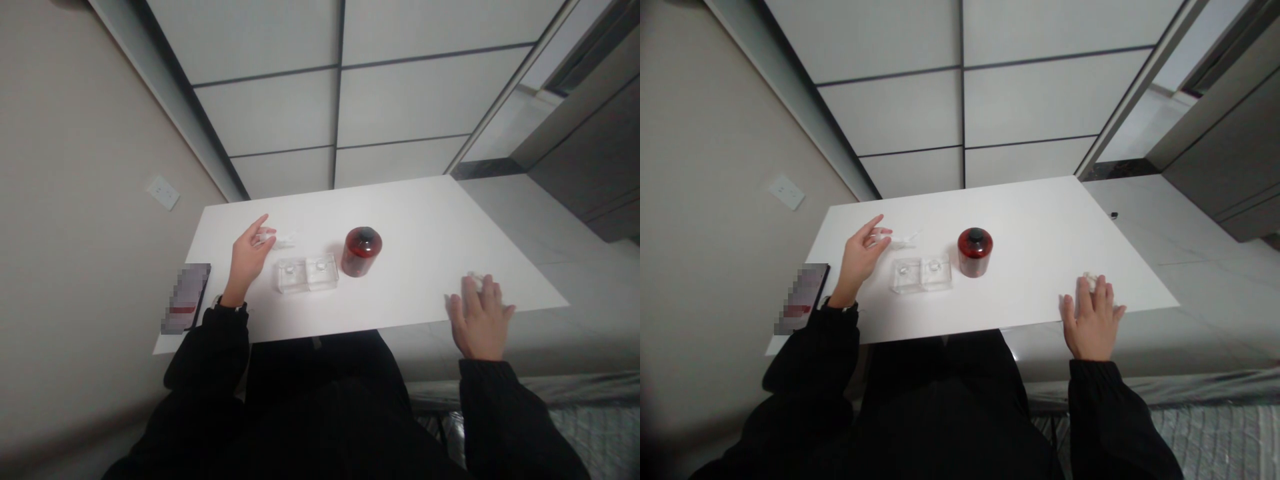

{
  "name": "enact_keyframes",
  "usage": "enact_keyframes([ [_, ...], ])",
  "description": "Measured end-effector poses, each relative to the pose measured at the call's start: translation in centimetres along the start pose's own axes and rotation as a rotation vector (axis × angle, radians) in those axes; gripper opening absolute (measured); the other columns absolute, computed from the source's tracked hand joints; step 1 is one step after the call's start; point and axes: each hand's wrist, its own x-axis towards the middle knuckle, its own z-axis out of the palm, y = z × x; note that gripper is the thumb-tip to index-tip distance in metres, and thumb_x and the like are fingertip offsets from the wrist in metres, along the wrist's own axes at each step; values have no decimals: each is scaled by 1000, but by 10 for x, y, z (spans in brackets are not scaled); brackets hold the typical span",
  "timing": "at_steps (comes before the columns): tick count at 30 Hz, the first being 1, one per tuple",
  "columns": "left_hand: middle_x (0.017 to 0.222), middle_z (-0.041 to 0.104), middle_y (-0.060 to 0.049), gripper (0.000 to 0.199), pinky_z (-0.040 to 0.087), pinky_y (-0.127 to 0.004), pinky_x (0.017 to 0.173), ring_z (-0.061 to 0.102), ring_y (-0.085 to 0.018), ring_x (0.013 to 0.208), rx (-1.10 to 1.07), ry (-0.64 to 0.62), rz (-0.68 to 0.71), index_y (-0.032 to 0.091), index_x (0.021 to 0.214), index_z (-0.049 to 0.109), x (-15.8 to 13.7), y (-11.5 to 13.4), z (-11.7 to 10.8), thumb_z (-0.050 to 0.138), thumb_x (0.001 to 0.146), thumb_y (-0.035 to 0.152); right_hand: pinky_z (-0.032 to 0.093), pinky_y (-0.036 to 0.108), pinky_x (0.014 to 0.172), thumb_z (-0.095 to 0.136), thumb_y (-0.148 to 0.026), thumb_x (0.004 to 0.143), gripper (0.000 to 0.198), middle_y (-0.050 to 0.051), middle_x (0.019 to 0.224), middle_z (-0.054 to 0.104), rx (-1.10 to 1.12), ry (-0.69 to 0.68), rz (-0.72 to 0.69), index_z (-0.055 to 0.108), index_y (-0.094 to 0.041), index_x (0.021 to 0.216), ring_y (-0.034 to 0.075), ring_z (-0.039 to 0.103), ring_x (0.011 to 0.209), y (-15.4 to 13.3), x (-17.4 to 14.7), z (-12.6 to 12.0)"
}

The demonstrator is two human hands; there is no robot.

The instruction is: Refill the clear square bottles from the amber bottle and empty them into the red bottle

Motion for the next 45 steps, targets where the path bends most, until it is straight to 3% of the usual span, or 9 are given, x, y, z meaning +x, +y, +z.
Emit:
enact_keyframes([
  [8, 111, 74, -8, 61, 61, -35, 92, 71, -17, 94, -33, 4, -7, 17, 140, 66, 0, -6, 1, 75, 84, 39, 32, 84, 113, 32, -52, 109, 66, 33, 168, 38, 11, -9, 14, 53, -8, 154, 52, 37, 155, -2, 0, -1],
  [16, 111, 71, -4, 54, 48, -42, 118, 66, -17, 109, 3, -68, 26, 19, 137, 69, -3, -15, 5, 74, 84, 31, 32, 82, 116, 35, -50, 109, 65, 31, 168, 39, -7, -10, 27, 55, -8, 154, 50, 38, 156, -2, 0, -1],
  [19, 109, 69, -4, 53, 51, -39, 111, 65, -17, 106, 15, -67, 17, 21, 136, 69, -3, -20, 6, 74, 84, 25, 32, 83, 115, 35, -50, 109, 65, 31, 169, 39, -4, -11, 24, 55, -8, 154, 50, 38, 155, 0, 0, 1],
  [24, 110, 68, -5, 54, 57, -27, 83, 66, -17, 99, 7, -65, -28, 25, 138, 67, -4, -28, 8, 75, 84, 21, 32, 83, 115, 35, -49, 109, 64, 31, 169, 38, 4, -14, 23, 53, -8, 155, 50, 37, 156, 2, 0, 2],
  [32, 105, 72, -4, 55, 54, -40, 106, 69, -19, 103, -3, -82, -33, 24, 138, 66, -5, -31, 12, 76, 84, 24, 33, 81, 115, 34, -51, 109, 65, 30, 168, 39, -15, -1, 23, 54, -9, 155, 49, 38, 155, 2, -1, 3],
  [38, 93, 71, -2, 44, 62, -37, 92, 71, -19, 95, 35, -103, -19, 22, 132, 70, -9, -32, 18, 65, 89, 23, 33, 80, 116, 35, -50, 109, 64, 30, 168, 40, -24, -2, 22, 55, -9, 155, 48, 39, 155, 2, -1, 2],
  [45, 104, 73, -5, 36, 63, -38, 93, 72, -19, 97, 111, -146, 31, 22, 125, 72, -12, -32, 14, 64, 90, 25, 31, 81, 116, 33, -51, 109, 67, 31, 168, 39, -1, -10, 31, 55, -7, 154, 49, 38, 156, -2, -1, 0],
])
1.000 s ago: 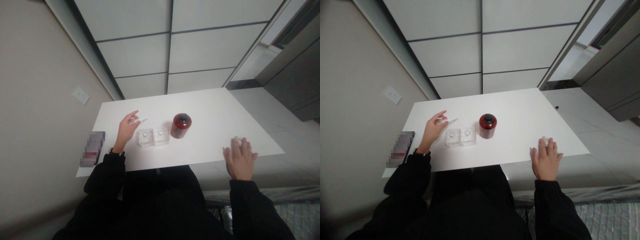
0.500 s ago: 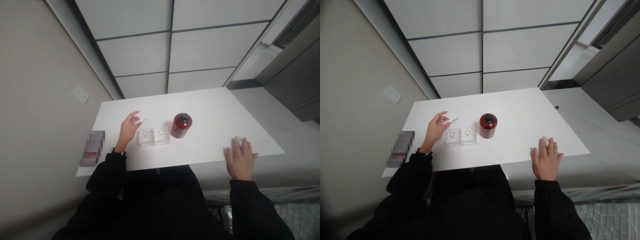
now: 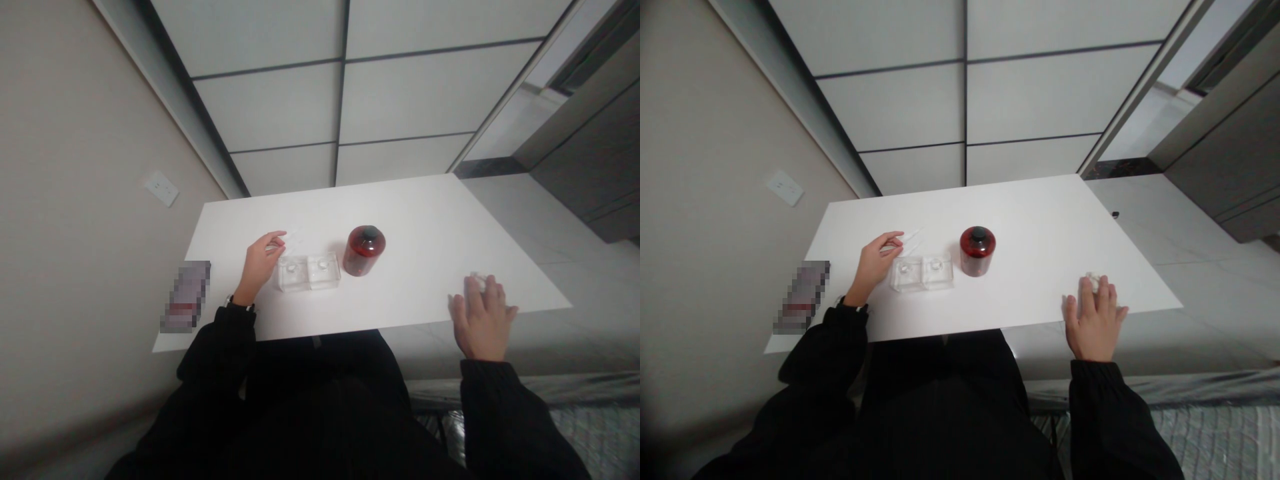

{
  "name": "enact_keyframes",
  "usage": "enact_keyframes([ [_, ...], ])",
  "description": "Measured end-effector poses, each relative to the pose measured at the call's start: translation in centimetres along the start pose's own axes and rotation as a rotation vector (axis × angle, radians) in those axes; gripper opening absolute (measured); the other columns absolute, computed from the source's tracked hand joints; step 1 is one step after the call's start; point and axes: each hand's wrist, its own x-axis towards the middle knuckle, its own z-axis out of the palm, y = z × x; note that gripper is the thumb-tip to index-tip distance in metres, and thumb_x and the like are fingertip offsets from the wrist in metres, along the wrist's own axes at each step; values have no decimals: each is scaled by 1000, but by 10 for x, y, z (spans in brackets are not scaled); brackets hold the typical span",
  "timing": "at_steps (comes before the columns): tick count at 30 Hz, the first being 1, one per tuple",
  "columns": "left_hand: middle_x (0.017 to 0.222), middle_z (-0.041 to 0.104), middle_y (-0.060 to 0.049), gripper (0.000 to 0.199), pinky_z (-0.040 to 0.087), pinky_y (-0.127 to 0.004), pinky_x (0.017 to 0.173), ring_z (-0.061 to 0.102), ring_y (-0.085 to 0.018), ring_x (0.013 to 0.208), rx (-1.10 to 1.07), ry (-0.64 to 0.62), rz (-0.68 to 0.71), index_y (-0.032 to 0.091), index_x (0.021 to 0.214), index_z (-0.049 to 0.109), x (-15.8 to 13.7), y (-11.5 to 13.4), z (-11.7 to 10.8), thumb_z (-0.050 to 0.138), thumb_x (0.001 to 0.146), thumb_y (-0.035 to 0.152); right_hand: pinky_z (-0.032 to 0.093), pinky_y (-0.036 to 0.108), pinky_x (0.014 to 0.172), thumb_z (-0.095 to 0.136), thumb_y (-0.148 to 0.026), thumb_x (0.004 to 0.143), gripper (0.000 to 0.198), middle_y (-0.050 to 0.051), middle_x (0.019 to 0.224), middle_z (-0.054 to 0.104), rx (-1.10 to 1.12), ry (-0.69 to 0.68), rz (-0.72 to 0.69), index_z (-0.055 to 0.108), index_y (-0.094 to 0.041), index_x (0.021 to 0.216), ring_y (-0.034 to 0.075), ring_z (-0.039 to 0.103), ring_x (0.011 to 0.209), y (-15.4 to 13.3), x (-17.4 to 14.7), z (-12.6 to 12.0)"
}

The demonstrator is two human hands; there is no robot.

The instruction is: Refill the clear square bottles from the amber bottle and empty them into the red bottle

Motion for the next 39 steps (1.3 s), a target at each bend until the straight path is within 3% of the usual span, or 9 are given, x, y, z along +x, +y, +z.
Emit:
enact_keyframes([
  [4, 113, 72, -6, 36, 61, -36, 89, 69, -18, 95, 97, -11, 39, 23, 125, 74, -10, 1, -18, 67, 90, 28, 31, 80, 116, 35, -49, 108, 64, 30, 168, 40, 6, 12, -1, 55, -9, 155, 48, 38, 155, 0, 0, 0],
  [10, 104, 71, -3, 34, 56, -36, 84, 59, -16, 76, 253, -68, 58, 23, 119, 77, -28, -8, -35, 74, 85, 25, 30, 83, 115, 37, -48, 108, 65, 32, 167, 41, 33, 28, -9, 55, -5, 153, 51, 38, 154, -1, 1, -1],
  [18, 97, 75, -3, 21, 54, -34, 81, 60, -16, 73, 345, -96, 49, 22, 105, 78, -18, -7, -20, 69, 87, 16, 30, 80, 116, 37, -48, 107, 64, 32, 167, 41, 33, 26, -2, 57, -7, 152, 50, 40, 154, -3, 1, -2],
  [25, 93, 72, -3, 10, 51, -36, 81, 59, -19, 75, 371, 6, 77, 22, 96, 79, -4, -4, -7, 71, 92, 25, 30, 83, 115, 38, -48, 108, 63, 32, 167, 40, 42, 28, -11, 57, -7, 152, 52, 40, 153, -3, 0, -3],
  [32, 100, 65, -3, 12, 51, -36, 83, 55, -18, 76, 366, 107, 98, 24, 102, 78, -1, -5, -2, 73, 91, 23, 31, 82, 116, 35, -49, 109, 64, 34, 166, 41, 33, 8, 5, 56, -7, 153, 55, 40, 153, -8, 1, -7],
  [39, 119, 65, -7, 44, 51, -36, 86, 55, -18, 80, 341, 179, 85, 21, 130, 66, 1, -8, 0, 77, 88, 19, 30, 85, 114, 36, -47, 108, 63, 34, 166, 40, 39, 3, 2, 55, -8, 154, 55, 41, 152, -7, 2, -7],
])
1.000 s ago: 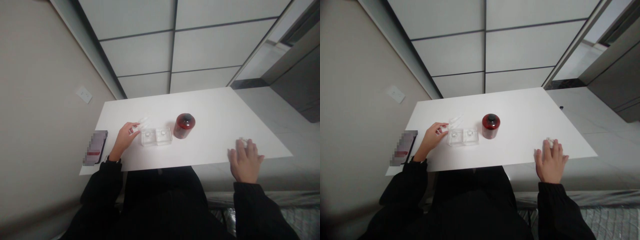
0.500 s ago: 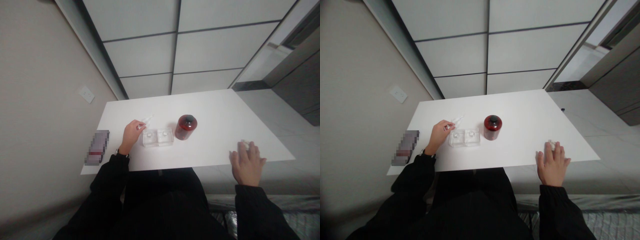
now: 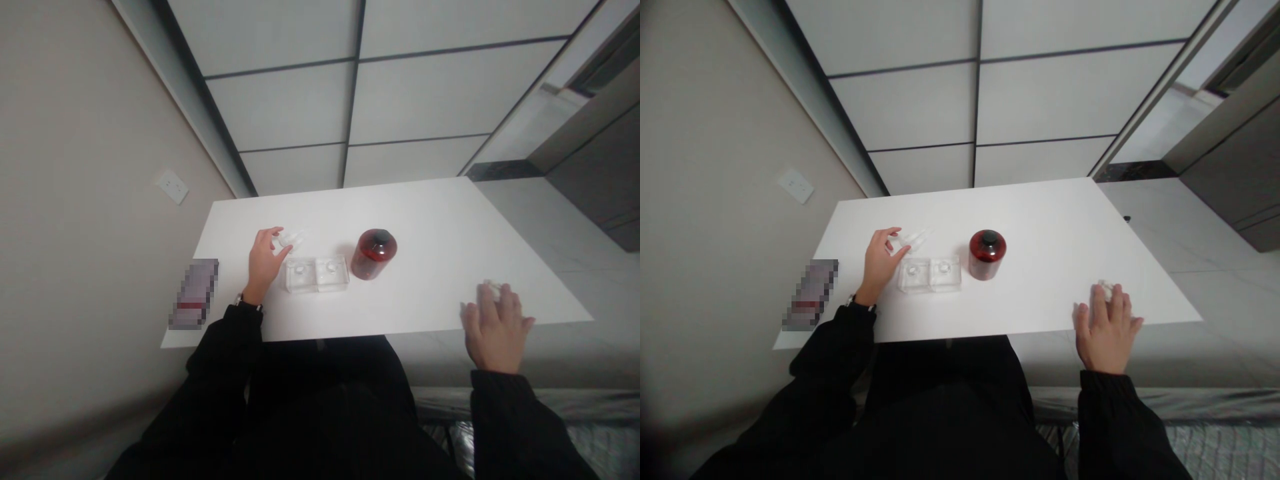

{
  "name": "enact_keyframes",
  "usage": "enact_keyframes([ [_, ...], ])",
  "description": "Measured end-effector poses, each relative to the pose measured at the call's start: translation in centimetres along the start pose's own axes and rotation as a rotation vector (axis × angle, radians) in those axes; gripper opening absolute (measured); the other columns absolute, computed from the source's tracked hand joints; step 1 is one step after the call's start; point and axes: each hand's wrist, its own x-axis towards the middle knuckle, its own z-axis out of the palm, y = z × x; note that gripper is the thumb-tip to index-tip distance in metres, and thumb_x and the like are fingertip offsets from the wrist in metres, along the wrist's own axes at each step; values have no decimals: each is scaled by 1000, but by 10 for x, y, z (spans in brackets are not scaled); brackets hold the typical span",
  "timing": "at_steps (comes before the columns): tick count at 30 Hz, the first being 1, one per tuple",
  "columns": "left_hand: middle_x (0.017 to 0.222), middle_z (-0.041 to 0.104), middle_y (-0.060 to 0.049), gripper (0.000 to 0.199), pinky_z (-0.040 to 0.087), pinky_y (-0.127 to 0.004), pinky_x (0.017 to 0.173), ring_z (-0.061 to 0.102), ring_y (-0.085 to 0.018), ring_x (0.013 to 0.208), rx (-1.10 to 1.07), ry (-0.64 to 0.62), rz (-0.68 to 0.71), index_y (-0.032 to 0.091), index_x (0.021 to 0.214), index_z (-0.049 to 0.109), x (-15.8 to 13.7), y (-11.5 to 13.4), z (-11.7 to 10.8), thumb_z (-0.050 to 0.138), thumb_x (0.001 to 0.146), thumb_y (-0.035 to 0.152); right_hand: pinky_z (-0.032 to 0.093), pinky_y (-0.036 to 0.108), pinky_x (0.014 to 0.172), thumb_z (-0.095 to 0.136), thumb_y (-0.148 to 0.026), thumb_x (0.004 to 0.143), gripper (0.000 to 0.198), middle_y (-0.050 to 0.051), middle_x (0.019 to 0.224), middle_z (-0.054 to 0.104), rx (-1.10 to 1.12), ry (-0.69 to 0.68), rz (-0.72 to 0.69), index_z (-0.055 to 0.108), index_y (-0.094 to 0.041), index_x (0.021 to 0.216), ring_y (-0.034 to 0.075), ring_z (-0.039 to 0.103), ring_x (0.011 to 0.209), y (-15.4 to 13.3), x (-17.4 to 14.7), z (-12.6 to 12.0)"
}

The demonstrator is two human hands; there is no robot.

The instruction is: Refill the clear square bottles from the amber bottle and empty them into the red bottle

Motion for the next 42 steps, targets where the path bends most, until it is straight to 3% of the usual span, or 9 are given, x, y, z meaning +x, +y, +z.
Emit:
enact_keyframes([
  [11, 112, 70, -5, 43, 51, -34, 84, 57, -18, 80, -41, -4, 0, 21, 129, 65, -2, -5, 3, 75, 88, 19, 32, 84, 113, 35, -48, 108, 63, 32, 167, 40, -10, 28, -26, 53, -11, 156, 55, 41, 152, 0, -3, 2],
  [22, 111, 69, -4, 43, 50, -35, 85, 54, -18, 78, -44, -6, 4, 22, 129, 66, -3, -6, 6, 77, 87, 18, 35, 80, 115, 36, -65, 106, 76, 30, 167, 43, -75, -23, -67, 56, -9, 153, 50, 42, 153, -9, -2, -2],
  [28, 112, 68, -4, 44, 51, -35, 84, 54, -18, 76, -42, -15, 0, 23, 130, 66, -3, -4, 7, 77, 87, 18, 37, 76, 117, 43, -60, 107, 69, 25, 167, 45, -2, -51, -241, 51, -14, 158, 47, 43, 154, -62, -21, 6],
  [34, 112, 68, -4, 44, 51, -34, 84, 54, -17, 77, -39, -13, -3, 24, 129, 66, -5, -4, 7, 78, 87, 19, 34, 73, 122, 49, -51, 107, 76, 18, 174, 36, 193, -141, -486, 21, -25, 173, 42, 34, 161, -139, -65, 12],
  [38, 112, 68, -4, 44, 51, -34, 83, 55, -17, 77, -33, -16, -4, 24, 129, 66, -6, -5, 7, 78, 88, 21, 33, 70, 124, 50, -46, 107, 68, 14, 177, 33, 266, -235, -640, 31, -27, 170, 39, 30, 163, -164, -84, 9],
  [42, 114, 69, -4, 46, 51, -34, 84, 55, -17, 77, -24, -26, -3, 23, 131, 66, -6, -8, 8, 81, 87, 21, 34, 70, 124, 49, -40, 109, 61, 13, 174, 38, 264, -264, -656, 37, -29, 168, 37, 37, 160, -164, -83, 9],
])
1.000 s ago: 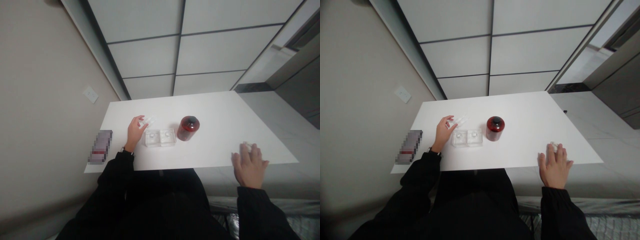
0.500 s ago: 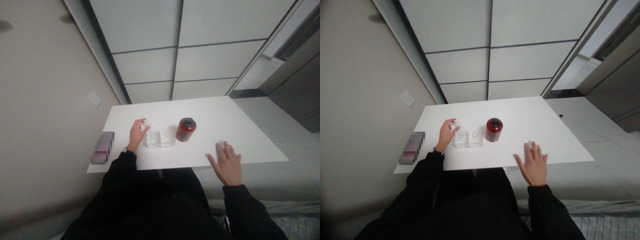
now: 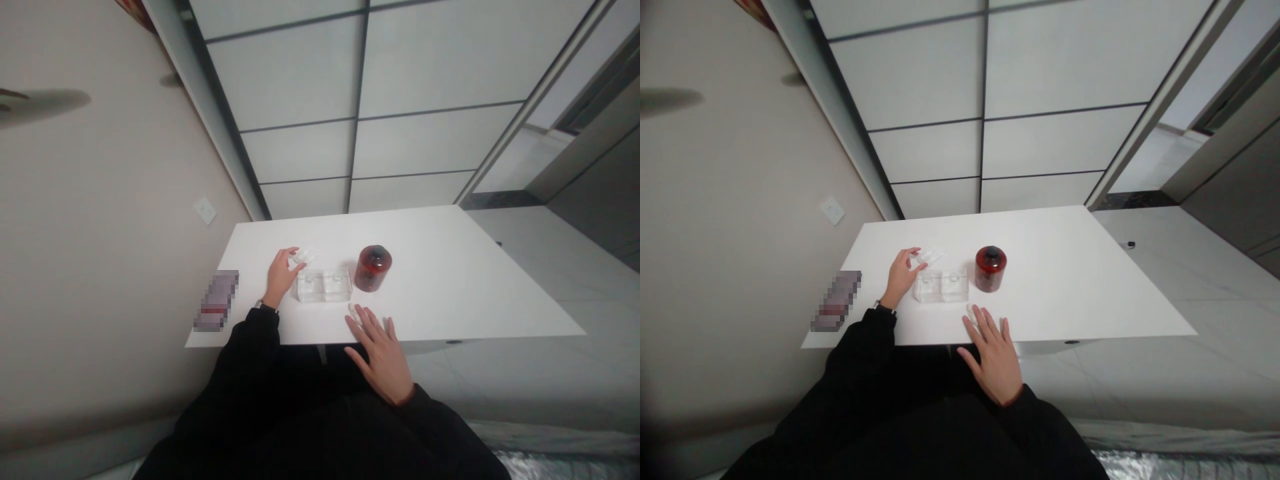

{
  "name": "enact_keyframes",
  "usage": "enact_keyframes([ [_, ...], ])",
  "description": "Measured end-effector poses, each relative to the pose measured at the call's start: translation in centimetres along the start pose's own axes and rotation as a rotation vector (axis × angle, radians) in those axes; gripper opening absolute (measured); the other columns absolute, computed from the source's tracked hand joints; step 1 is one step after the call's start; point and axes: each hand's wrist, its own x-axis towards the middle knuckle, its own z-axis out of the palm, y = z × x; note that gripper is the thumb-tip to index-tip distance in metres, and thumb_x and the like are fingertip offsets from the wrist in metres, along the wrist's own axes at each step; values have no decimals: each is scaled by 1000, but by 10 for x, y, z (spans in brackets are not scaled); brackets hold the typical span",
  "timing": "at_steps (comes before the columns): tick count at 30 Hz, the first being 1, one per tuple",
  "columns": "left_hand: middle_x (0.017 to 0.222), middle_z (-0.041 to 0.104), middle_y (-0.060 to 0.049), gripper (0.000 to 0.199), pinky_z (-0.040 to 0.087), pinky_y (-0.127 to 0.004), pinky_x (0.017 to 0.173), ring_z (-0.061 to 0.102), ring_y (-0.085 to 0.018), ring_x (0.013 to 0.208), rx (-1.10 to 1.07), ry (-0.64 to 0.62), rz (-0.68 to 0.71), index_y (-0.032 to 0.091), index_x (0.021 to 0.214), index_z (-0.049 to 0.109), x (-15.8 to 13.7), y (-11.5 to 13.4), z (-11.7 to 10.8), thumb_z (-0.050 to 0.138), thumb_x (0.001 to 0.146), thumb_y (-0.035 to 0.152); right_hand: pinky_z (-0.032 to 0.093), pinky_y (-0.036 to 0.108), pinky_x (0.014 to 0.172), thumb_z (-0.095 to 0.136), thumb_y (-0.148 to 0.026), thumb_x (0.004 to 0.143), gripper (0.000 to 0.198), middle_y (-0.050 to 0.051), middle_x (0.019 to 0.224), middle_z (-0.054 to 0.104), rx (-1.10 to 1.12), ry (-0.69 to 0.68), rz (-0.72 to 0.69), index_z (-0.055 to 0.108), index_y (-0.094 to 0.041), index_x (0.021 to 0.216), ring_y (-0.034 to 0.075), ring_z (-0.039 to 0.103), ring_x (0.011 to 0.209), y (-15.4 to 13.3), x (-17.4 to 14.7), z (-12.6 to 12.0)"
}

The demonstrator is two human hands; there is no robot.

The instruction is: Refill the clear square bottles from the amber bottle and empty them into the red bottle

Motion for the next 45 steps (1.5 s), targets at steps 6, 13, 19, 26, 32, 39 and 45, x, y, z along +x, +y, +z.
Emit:
enact_keyframes([
  [6, 115, 70, -4, 49, 52, -35, 85, 57, -18, 79, 22, -23, -3, 25, 132, 66, 1, -2, 0, 84, 86, 26, 36, 72, 122, 41, -41, 112, 55, 13, 171, 43, -91, 63, 85, 43, -27, 164, 37, 45, 156, 31, 1, -6],
  [13, 118, 71, -4, 48, 52, -35, 86, 58, -18, 81, 15, -37, 5, 25, 132, 66, 0, 0, -1, 84, 87, 25, 37, 76, 118, 30, -45, 112, 57, 19, 170, 43, -290, 98, 402, 55, -18, 155, 41, 48, 153, 131, -12, -43],
  [19, 120, 69, -4, 44, 52, -34, 86, 59, -18, 83, -11, -32, 25, 23, 132, 65, -1, -3, 1, 81, 91, 24, 36, 75, 119, 26, -52, 111, 65, 21, 175, 33, -346, 35, 437, 48, -17, 161, 42, 42, 156, 156, -15, -47],
  [26, 117, 69, -4, 47, 54, -34, 88, 61, -18, 85, -15, -42, 42, 23, 132, 66, -1, -8, 5, 83, 88, 24, 34, 75, 119, 25, -52, 111, 67, 24, 172, 38, -350, 69, 452, 52, -13, 158, 43, 44, 155, 141, -12, -46],
  [32, 115, 69, -4, 41, 54, -33, 85, 60, -17, 79, -1, -29, 42, 23, 130, 69, 0, -10, 7, 80, 91, 23, 36, 73, 120, 31, -48, 110, 62, 22, 172, 38, -377, 93, 454, 50, -16, 160, 42, 44, 155, 145, -13, -42],
  [39, 115, 72, -4, 33, 54, -32, 81, 58, -16, 76, 8, -2, 54, 23, 126, 72, 2, -10, 5, 75, 94, 22, 38, 72, 119, 31, -48, 110, 61, 23, 170, 42, -381, 118, 451, 52, -16, 159, 42, 46, 153, 144, -11, -41],
  [45, 109, 75, -3, 33, 55, -33, 84, 59, -17, 78, 19, -9, 76, 23, 129, 71, 2, -11, 6, 72, 96, 21, 37, 74, 119, 30, -48, 110, 62, 23, 170, 42, -357, 142, 449, 51, -15, 159, 43, 45, 154, 144, -11, -40],
])
